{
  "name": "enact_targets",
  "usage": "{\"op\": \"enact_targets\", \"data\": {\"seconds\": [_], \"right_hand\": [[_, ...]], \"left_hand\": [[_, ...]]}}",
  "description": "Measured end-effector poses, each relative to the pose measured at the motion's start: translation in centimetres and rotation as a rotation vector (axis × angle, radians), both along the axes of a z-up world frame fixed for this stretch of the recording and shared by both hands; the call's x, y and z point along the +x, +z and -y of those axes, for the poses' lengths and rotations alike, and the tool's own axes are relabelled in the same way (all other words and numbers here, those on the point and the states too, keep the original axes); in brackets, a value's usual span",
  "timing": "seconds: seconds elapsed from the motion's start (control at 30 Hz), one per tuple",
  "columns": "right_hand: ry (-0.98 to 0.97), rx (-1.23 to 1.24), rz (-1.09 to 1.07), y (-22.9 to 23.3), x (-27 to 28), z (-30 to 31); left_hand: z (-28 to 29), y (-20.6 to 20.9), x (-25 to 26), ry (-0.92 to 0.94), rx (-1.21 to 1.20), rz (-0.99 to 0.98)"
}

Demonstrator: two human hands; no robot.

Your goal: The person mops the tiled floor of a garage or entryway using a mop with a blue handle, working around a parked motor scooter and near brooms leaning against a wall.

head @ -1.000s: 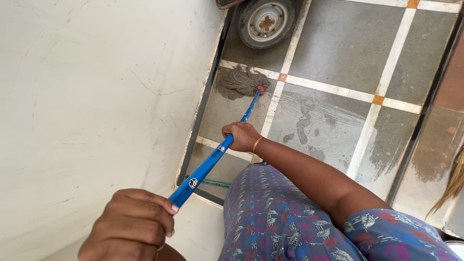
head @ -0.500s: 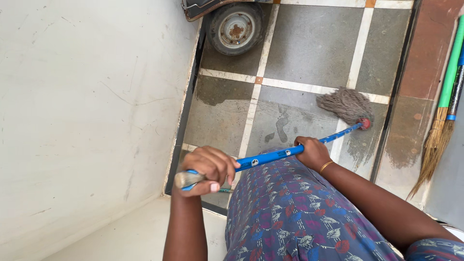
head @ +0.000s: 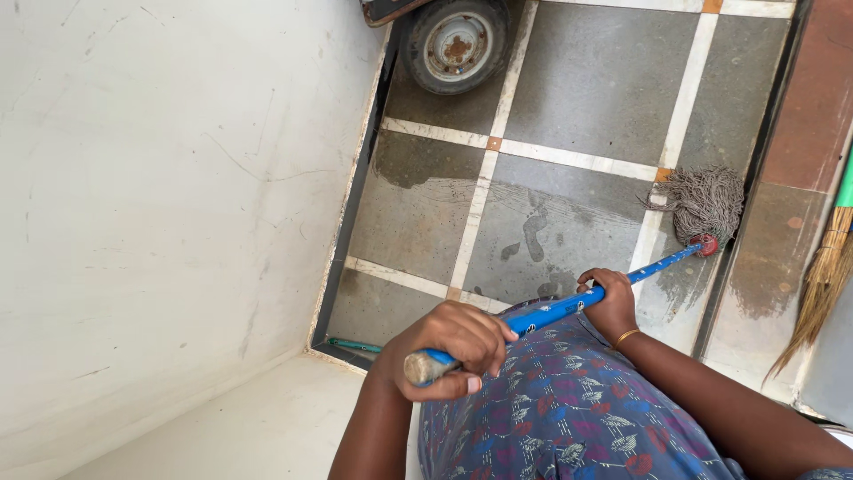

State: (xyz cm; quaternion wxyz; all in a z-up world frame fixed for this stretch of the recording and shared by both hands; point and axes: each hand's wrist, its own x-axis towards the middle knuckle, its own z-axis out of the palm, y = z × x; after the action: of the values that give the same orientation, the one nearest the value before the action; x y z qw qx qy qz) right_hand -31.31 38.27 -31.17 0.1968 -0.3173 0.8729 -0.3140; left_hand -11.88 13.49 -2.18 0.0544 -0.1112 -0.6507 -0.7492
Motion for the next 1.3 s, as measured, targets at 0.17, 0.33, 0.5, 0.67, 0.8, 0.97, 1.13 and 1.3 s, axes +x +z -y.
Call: {"op": "enact_targets", "data": {"seconds": [0.17,0.33,0.5,0.67,0.8,0.97,1.13,1.3], "right_hand": [[0.080,-0.234,0.017,2.0,6.1,8.9],[0.312,-0.380,0.172,4.7,12.1,19.1],[0.685,-0.504,0.409,3.3,17.4,29.2],[0.905,-0.338,0.381,1.6,18.7,34.6],[0.949,-0.307,0.348,2.8,19.9,35.1],[0.932,-0.191,0.272,5.9,20.6,34.4],[0.881,-0.098,0.206,9.2,17.9,30.7],[0.724,0.083,0.161,11.2,13.9,25.9]], "left_hand": [[2.6,4.3,7.9,0.110,-0.089,-0.076],[2.7,6.9,14.8,0.010,-0.441,0.032],[2.8,9.4,13.9,0.166,-0.685,0.093],[3.5,12.3,11.2,0.396,-0.735,0.249],[5.0,13.0,13.3,0.433,-0.746,0.169],[8.9,13.8,17.6,0.553,-0.691,-0.175],[10.7,14.1,19.5,0.525,-0.634,-0.162],[12.8,11.2,18.0,0.414,-0.493,-0.332]]}}
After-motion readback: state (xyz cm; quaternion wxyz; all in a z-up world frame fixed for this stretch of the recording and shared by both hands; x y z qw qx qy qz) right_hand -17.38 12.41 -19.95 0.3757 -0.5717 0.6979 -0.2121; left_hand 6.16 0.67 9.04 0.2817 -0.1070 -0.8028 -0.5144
